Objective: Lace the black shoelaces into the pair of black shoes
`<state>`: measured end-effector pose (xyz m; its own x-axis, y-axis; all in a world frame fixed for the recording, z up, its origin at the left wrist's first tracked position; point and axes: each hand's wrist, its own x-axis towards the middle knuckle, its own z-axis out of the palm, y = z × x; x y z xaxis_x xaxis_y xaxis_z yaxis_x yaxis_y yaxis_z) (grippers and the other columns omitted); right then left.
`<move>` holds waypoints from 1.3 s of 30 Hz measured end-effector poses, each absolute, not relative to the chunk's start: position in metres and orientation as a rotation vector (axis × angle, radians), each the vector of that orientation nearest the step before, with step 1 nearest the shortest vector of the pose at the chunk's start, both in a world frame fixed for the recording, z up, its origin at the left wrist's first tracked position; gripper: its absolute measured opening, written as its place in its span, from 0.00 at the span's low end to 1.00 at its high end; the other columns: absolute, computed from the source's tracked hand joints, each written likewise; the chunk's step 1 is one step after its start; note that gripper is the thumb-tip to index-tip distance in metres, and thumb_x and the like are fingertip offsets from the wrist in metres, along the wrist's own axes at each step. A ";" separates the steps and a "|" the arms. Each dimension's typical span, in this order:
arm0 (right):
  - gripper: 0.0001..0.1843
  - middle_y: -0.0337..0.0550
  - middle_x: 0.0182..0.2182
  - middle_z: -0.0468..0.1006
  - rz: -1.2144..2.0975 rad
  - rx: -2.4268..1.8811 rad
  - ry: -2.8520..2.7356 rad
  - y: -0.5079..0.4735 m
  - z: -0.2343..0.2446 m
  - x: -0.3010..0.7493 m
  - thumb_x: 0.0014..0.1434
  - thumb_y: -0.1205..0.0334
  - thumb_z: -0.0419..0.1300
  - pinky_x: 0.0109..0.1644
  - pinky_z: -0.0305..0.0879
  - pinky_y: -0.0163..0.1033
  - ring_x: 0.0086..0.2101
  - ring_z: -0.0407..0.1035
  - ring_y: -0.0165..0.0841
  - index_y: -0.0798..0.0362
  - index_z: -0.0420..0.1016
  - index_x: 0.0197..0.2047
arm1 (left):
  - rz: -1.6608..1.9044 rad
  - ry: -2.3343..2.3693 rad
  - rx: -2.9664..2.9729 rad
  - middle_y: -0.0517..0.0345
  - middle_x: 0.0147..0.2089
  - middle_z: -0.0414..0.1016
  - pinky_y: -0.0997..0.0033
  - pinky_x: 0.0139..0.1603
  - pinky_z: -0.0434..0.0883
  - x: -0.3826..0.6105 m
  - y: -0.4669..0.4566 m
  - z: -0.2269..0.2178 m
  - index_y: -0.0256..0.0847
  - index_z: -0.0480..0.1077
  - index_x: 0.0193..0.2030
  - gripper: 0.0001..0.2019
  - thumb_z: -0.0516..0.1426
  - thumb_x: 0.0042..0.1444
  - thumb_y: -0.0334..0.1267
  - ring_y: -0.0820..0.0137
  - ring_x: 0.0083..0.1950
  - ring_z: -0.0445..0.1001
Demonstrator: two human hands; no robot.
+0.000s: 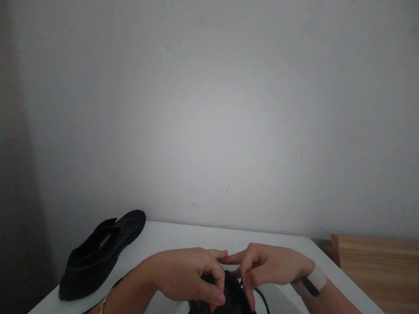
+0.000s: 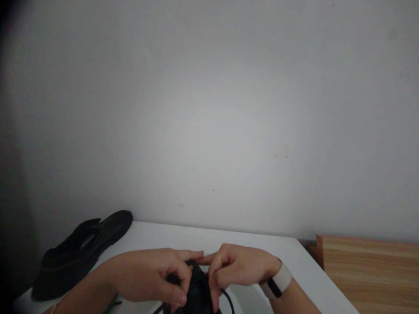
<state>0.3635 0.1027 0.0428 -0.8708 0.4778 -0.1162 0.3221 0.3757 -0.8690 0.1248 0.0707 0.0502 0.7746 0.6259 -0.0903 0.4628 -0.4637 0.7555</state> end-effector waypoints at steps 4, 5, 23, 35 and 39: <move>0.14 0.44 0.27 0.81 1.548 -0.805 -2.402 0.102 0.041 0.364 0.54 0.61 0.56 0.47 0.69 0.40 0.46 0.75 0.39 0.55 0.82 0.25 | 0.218 0.854 2.104 0.55 0.61 0.73 0.59 0.66 0.57 0.121 0.078 0.049 0.43 0.72 0.27 0.06 0.59 0.55 0.37 0.59 0.75 0.48; 0.14 0.44 0.27 0.81 1.558 -0.820 -2.377 0.102 0.040 0.364 0.53 0.62 0.56 0.46 0.69 0.40 0.45 0.75 0.38 0.55 0.81 0.24 | 0.238 0.861 2.104 0.55 0.64 0.70 0.59 0.67 0.56 0.119 0.080 0.048 0.43 0.73 0.28 0.06 0.59 0.55 0.37 0.59 0.75 0.48; 0.13 0.46 0.31 0.82 1.686 -0.868 -2.250 0.105 0.035 0.363 0.56 0.60 0.56 0.45 0.72 0.41 0.46 0.75 0.39 0.54 0.80 0.27 | 0.376 0.868 2.044 0.54 0.57 0.75 0.63 0.66 0.56 0.115 0.092 0.042 0.42 0.72 0.27 0.08 0.59 0.56 0.38 0.62 0.74 0.51; 0.20 0.45 0.49 0.76 1.007 -0.962 -2.338 0.080 0.067 0.354 0.64 0.52 0.56 0.52 0.64 0.43 0.48 0.70 0.36 0.53 0.74 0.25 | 0.642 0.961 2.044 0.54 0.48 0.73 0.69 0.49 0.68 0.101 0.072 0.072 0.39 0.76 0.34 0.09 0.61 0.56 0.44 0.67 0.46 0.72; 0.17 0.42 0.44 0.76 1.007 -0.868 -2.262 0.068 0.068 0.343 0.65 0.52 0.56 0.47 0.64 0.39 0.43 0.69 0.32 0.52 0.76 0.29 | 0.734 0.922 1.842 0.60 0.29 0.71 0.72 0.34 0.67 0.116 0.067 0.070 0.36 0.73 0.31 0.17 0.55 0.61 0.48 0.73 0.29 0.69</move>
